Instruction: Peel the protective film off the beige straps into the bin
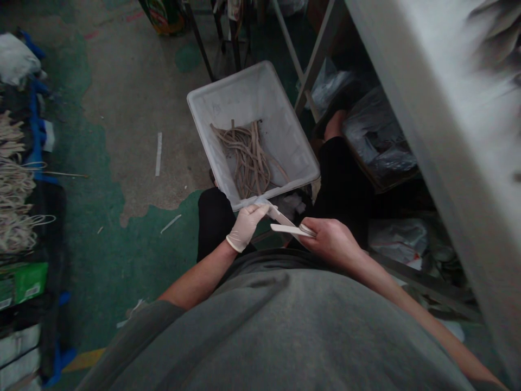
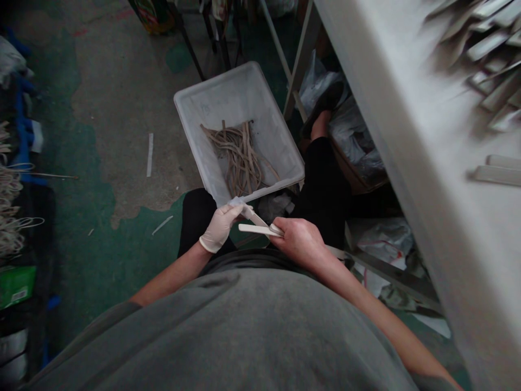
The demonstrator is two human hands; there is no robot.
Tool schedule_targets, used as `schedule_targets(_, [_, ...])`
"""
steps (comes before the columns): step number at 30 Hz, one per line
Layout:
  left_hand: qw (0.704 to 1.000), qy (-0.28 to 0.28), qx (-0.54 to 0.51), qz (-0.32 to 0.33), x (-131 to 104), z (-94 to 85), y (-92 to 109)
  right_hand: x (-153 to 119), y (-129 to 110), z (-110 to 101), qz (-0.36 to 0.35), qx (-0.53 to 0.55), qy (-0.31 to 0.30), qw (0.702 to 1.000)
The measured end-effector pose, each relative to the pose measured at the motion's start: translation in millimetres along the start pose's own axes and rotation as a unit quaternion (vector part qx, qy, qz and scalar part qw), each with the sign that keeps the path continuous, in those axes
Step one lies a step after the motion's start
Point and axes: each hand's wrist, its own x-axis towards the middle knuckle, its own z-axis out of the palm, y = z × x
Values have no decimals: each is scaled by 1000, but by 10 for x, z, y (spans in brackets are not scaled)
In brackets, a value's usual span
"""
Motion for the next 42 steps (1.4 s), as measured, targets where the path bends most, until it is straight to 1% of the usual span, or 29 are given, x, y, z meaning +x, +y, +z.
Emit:
schedule_targets(3, [993,-15,-78,-93,-59,131,-64,91,-20,49,-6,4,1,1000])
schedule_targets(5, [986,-31,-110,-121,-77,229,-114,160,-39,64,-9,18,7,1000])
schedule_targets(7, [981,-40,-138,-131,-50,280,-129,191,-38,39,-15,37,14,999])
schedule_targets(9, [979,-31,-158,-122,16,259,-77,150,-4,-31,-32,48,6,998])
schedule_targets(12, [982,12,-176,-72,111,177,74,14,70,-162,-50,35,-17,998])
schedule_targets(14, [981,23,-183,-54,123,188,136,-24,84,-208,-50,23,-12,998])
schedule_targets(18, [981,-40,-178,-63,80,363,102,105,1,-193,-44,25,38,998])
schedule_targets(19, [981,-44,-178,-61,80,381,97,136,-15,-191,-47,26,42,998])
schedule_targets(20, [981,-36,-181,-56,88,372,104,149,-21,-195,-51,23,40,998])
schedule_targets(24, [977,43,-205,-26,137,199,204,52,20,-248,-54,-14,16,998])
schedule_targets(25, [978,49,-202,-23,134,184,212,30,20,-254,-50,-22,20,998])
schedule_targets(26, [979,42,-196,-26,124,198,203,22,10,-254,-47,-28,27,998])
schedule_targets(30, [986,-46,-159,-33,84,387,100,97,-54,-244,-42,-28,61,997])
schedule_targets(31, [985,-48,-162,-30,95,402,93,106,-48,-252,-44,-26,60,997])
schedule_targets(32, [984,-36,-172,-28,116,389,101,100,-29,-262,-48,-26,52,997])
schedule_targets(35, [975,40,-215,-36,190,256,158,33,54,-278,-57,-39,24,997])
schedule_targets(36, [973,54,-221,-42,202,227,160,20,67,-267,-56,-43,21,997])
schedule_targets(37, [972,55,-222,-47,202,225,146,22,66,-248,-55,-45,23,997])
schedule_targets(38, [973,42,-219,-53,191,251,116,42,52,-223,-54,-44,27,997])
schedule_targets(41, [976,-23,-207,-70,139,407,7,148,-16,-165,-42,-35,48,997])
schedule_targets(42, [975,-30,-210,-73,132,439,-7,169,-26,-162,-40,-31,47,998])
